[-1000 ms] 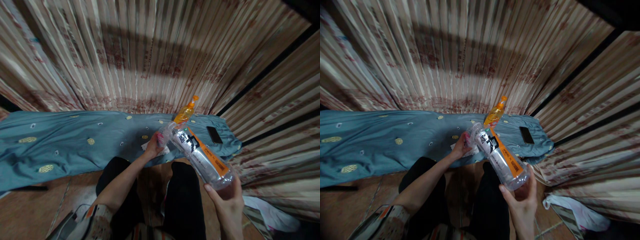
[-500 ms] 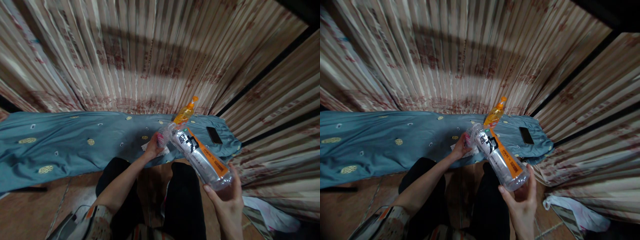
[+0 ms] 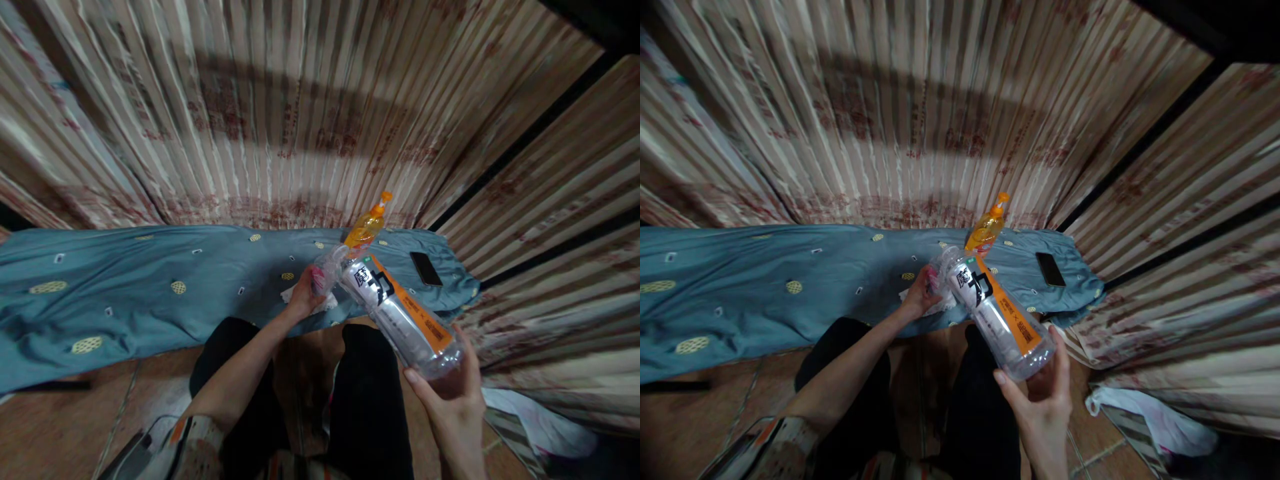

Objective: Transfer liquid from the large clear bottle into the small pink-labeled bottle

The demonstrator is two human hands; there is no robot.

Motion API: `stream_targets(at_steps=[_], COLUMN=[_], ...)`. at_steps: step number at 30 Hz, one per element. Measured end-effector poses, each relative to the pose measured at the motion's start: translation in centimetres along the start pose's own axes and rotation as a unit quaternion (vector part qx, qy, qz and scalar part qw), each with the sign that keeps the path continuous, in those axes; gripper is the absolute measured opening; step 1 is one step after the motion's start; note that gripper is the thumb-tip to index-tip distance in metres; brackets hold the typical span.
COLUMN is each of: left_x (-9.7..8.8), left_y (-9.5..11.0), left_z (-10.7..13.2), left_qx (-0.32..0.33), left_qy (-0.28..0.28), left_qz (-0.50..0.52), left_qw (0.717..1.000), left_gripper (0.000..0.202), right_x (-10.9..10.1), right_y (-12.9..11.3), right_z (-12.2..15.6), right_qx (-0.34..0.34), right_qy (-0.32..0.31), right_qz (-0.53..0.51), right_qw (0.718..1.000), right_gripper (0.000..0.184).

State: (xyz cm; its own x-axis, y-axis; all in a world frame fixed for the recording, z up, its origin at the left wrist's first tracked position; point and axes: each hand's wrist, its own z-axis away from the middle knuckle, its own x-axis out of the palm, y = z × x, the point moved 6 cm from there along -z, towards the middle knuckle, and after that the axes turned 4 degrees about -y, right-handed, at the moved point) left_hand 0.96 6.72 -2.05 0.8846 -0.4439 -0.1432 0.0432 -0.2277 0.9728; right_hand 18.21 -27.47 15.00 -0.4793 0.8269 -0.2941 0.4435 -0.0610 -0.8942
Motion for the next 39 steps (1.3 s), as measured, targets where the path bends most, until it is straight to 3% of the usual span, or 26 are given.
stream_targets(at_steps=[10,15,21,34,39], left_x=[0.0,-0.3,-0.2,-0.1,-0.1], left_y=[0.1,0.6,1.0,1.2,0.7], left_z=[0.0,0.0,0.2,0.3,0.2], left_qx=[-0.002,0.015,0.029,0.009,0.012], left_qy=[0.006,0.007,0.000,0.012,0.010], left_qz=[0.005,-0.008,-0.016,-0.031,-0.020], left_qw=[1.000,1.000,0.999,0.999,1.000], left_gripper=[0.105,0.104,0.099,0.102,0.101], right_x=[-0.1,0.1,-0.1,-0.8,-0.8], right_y=[0.1,-0.1,-0.3,0.5,0.5], right_z=[0.0,-0.1,-0.1,-0.6,-0.5], right_qx=[-0.020,0.008,-0.001,0.000,-0.014], right_qy=[0.024,0.003,0.009,-0.022,0.003], right_qz=[0.007,-0.015,-0.012,0.015,0.014], right_qw=[0.999,1.000,1.000,1.000,1.000], right_gripper=[0.119,0.126,0.123,0.122,0.119])
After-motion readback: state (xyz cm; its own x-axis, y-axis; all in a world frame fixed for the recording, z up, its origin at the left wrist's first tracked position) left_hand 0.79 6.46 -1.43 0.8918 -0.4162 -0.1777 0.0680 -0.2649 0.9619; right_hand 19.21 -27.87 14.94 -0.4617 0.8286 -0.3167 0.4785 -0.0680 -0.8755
